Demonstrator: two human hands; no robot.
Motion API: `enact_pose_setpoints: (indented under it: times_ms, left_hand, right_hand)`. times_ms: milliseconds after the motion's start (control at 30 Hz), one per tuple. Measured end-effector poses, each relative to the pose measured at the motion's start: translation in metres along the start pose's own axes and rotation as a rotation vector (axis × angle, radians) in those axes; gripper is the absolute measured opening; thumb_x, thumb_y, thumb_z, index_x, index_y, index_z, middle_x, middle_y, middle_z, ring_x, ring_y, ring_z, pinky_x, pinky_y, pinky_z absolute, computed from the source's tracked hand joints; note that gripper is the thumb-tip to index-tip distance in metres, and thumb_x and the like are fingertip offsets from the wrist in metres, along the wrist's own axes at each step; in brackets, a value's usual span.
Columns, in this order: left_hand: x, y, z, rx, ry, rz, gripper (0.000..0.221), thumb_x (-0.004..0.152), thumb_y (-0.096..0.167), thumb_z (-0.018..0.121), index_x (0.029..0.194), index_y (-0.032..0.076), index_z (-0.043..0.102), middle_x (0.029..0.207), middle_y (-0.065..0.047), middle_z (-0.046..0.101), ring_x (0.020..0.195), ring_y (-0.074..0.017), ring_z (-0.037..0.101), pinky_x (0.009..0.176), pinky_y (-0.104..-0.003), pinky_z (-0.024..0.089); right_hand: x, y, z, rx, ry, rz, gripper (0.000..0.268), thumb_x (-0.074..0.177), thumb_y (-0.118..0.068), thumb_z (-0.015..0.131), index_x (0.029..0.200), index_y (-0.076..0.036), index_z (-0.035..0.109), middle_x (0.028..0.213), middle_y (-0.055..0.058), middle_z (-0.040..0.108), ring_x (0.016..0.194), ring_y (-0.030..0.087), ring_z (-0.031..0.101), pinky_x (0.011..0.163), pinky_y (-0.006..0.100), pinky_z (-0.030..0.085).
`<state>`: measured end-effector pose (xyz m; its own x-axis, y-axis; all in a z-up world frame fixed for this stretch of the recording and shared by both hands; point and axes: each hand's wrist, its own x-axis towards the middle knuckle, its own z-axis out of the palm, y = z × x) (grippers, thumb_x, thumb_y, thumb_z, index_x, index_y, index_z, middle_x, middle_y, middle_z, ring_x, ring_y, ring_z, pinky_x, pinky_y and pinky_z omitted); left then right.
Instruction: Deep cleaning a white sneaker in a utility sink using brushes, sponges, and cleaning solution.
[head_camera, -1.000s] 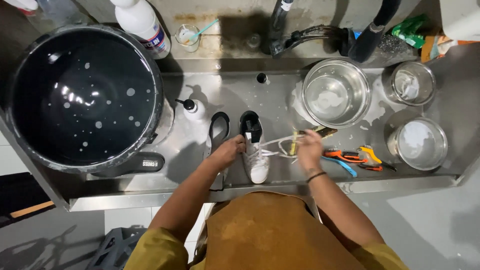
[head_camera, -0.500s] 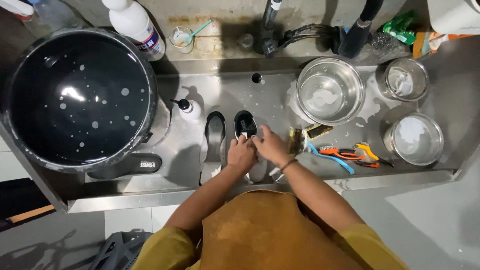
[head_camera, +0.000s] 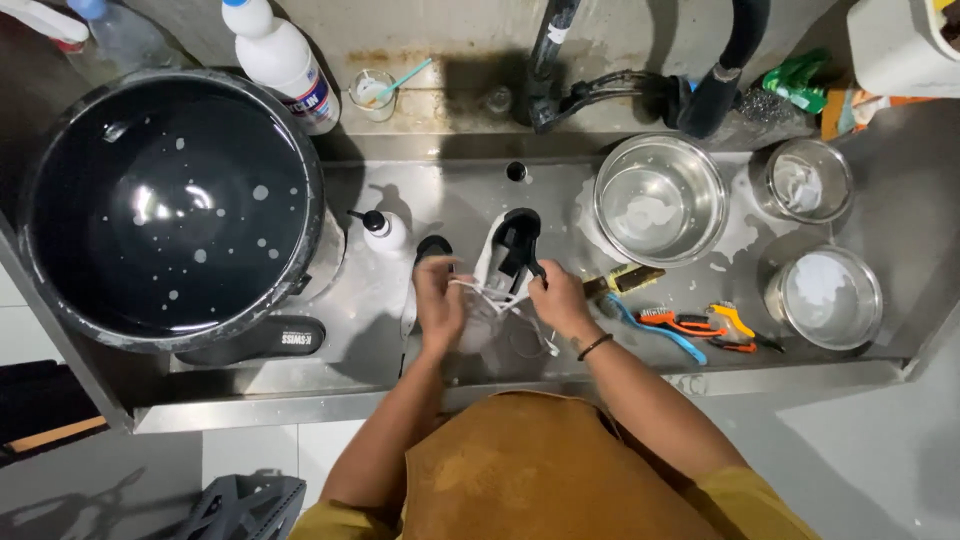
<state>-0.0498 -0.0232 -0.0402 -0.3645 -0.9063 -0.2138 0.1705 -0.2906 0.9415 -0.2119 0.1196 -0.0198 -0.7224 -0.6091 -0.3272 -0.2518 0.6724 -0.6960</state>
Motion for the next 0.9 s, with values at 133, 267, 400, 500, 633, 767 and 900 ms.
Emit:
enact_pose_setpoints:
  times_ms: [133,267,400,500,633,767,900]
  left_hand:
    - [-0.016,0.031,0.013,0.960,-0.649,0.771,0.044,0.076,0.017,0.059,0.119,0.029,0.067,0.116,0.008,0.066,0.103,-0.0198,0.065,0.084,-0.038,0.051]
    - [-0.029,0.037,0.030,1.368,-0.620,1.015,0.017,0.083,0.026,0.066,0.098,0.022,0.074,0.125,0.004,0.059,0.120,-0.0264,0.048,0.082,-0.042,0.034]
    - [-0.012,-0.027,0.016,1.235,-0.772,0.989,0.019,0.092,0.034,0.052,0.087,0.035,0.070,0.108,0.011,0.058,0.116,-0.0213,0.046,0.090,-0.044,0.031]
    - [-0.004,0.005,0.011,0.859,-0.678,0.907,0.032,0.097,0.035,0.040,0.075,0.033,0.063,0.103,0.013,0.060,0.108,-0.0203,0.053,0.086,-0.038,0.025]
    - [0.008,0.049,-0.016,-0.116,-0.280,0.173,0.025,0.107,0.017,0.043,0.091,0.010,0.060,0.106,-0.003,0.065,0.113,-0.0334,0.057,0.100,-0.047,0.038]
    - [0.013,-0.001,-0.031,-0.543,-0.362,-0.367,0.046,0.104,0.045,0.047,0.113,0.005,0.066,0.045,-0.002,0.045,0.057,-0.0207,0.061,0.074,-0.036,0.048]
    - [-0.016,0.057,0.032,0.799,-0.638,0.095,0.028,0.092,0.037,0.073,0.110,0.017,0.065,0.092,-0.011,0.073,0.086,-0.0372,0.074,0.073,-0.046,0.060]
  right_hand:
    - [0.000,-0.016,-0.015,-0.023,0.005,-0.026,0.043,0.096,-0.019,0.051,0.130,0.005,0.064,0.099,0.033,0.071,0.090,0.047,0.071,0.066,0.054,0.061]
    - [-0.014,-0.038,-0.014,-0.061,0.042,-0.147,0.039,0.094,-0.022,0.055,0.124,-0.002,0.069,0.096,0.029,0.073,0.094,0.048,0.071,0.071,0.059,0.059]
    - [-0.018,-0.014,-0.013,-0.073,-0.010,-0.078,0.039,0.093,-0.025,0.055,0.124,-0.006,0.069,0.096,0.027,0.074,0.093,0.046,0.072,0.073,0.058,0.059]
    - [-0.014,-0.001,-0.026,-0.059,-0.032,-0.095,0.037,0.098,-0.020,0.050,0.127,-0.005,0.067,0.097,0.028,0.074,0.089,0.045,0.073,0.071,0.055,0.061]
    - [-0.012,0.017,-0.041,-0.125,-0.006,-0.042,0.038,0.098,-0.024,0.051,0.128,-0.007,0.067,0.095,0.027,0.074,0.090,0.044,0.072,0.077,0.056,0.059]
    - [-0.010,-0.007,-0.038,-0.003,-0.018,0.010,0.041,0.098,-0.024,0.052,0.131,-0.005,0.065,0.096,0.029,0.073,0.093,0.047,0.071,0.078,0.057,0.058]
    - [-0.005,-0.025,-0.026,0.019,-0.059,-0.011,0.040,0.099,-0.023,0.052,0.133,-0.005,0.065,0.092,0.024,0.075,0.092,0.040,0.073,0.078,0.052,0.060]
